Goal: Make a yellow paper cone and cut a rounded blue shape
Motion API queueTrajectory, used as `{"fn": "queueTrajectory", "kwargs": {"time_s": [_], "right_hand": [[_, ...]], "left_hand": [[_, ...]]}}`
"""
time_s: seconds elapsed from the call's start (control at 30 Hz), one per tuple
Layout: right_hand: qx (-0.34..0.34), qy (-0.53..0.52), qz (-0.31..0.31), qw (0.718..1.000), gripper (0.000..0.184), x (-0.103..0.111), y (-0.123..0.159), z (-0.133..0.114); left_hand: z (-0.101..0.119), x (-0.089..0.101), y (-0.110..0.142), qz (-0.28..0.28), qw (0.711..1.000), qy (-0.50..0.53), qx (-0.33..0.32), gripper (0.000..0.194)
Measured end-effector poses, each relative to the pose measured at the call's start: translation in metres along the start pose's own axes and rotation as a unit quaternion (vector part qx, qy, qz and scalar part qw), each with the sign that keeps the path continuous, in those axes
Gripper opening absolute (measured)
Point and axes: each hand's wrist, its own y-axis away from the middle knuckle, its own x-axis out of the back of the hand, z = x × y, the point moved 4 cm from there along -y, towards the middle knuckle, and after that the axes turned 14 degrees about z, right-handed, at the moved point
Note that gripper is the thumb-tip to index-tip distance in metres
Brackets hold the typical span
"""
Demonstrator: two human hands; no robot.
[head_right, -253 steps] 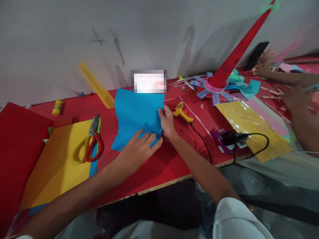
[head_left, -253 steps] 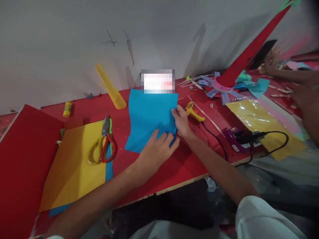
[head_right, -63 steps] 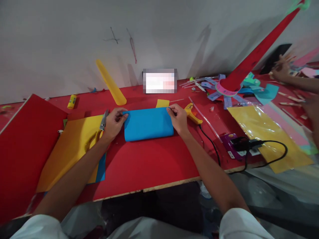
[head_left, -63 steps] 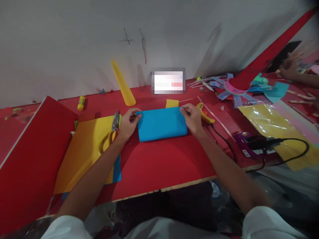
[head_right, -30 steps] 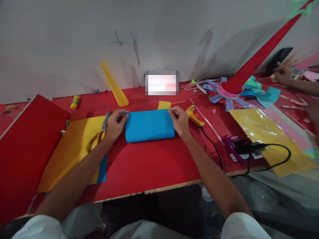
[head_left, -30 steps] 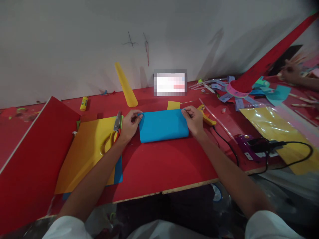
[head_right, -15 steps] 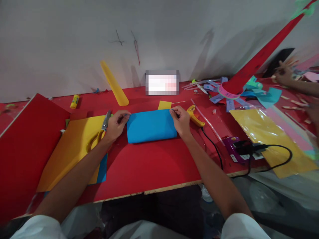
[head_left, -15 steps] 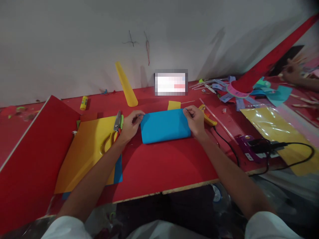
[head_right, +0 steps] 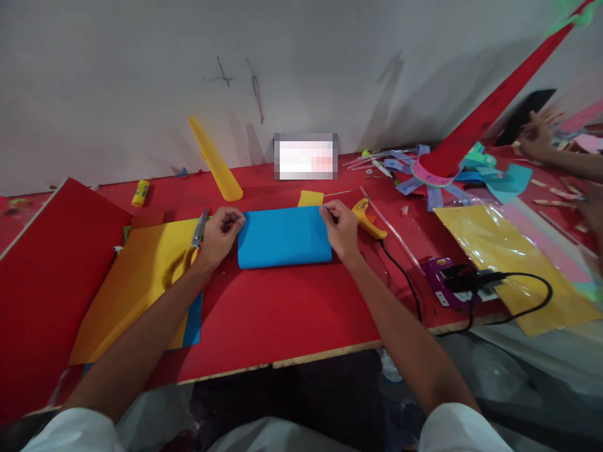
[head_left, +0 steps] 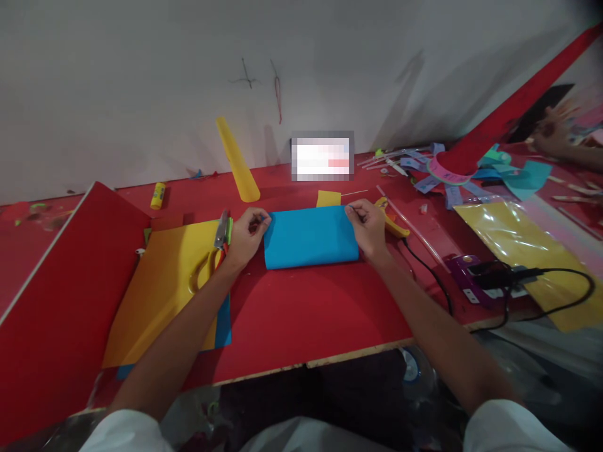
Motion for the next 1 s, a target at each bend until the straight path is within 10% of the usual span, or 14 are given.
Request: {"fn": "queueTrajectory", "kwargs": {"time_s": [1.0], "right_hand": [[-0.004,-0.008,-0.011,1.0,0.037,-0.0032,0.0034,-0.0074]], "left_hand": [[-0.0028,0.0045,-0.0022,0.011,1.0,-0.02,-0.016,0.015]]}}
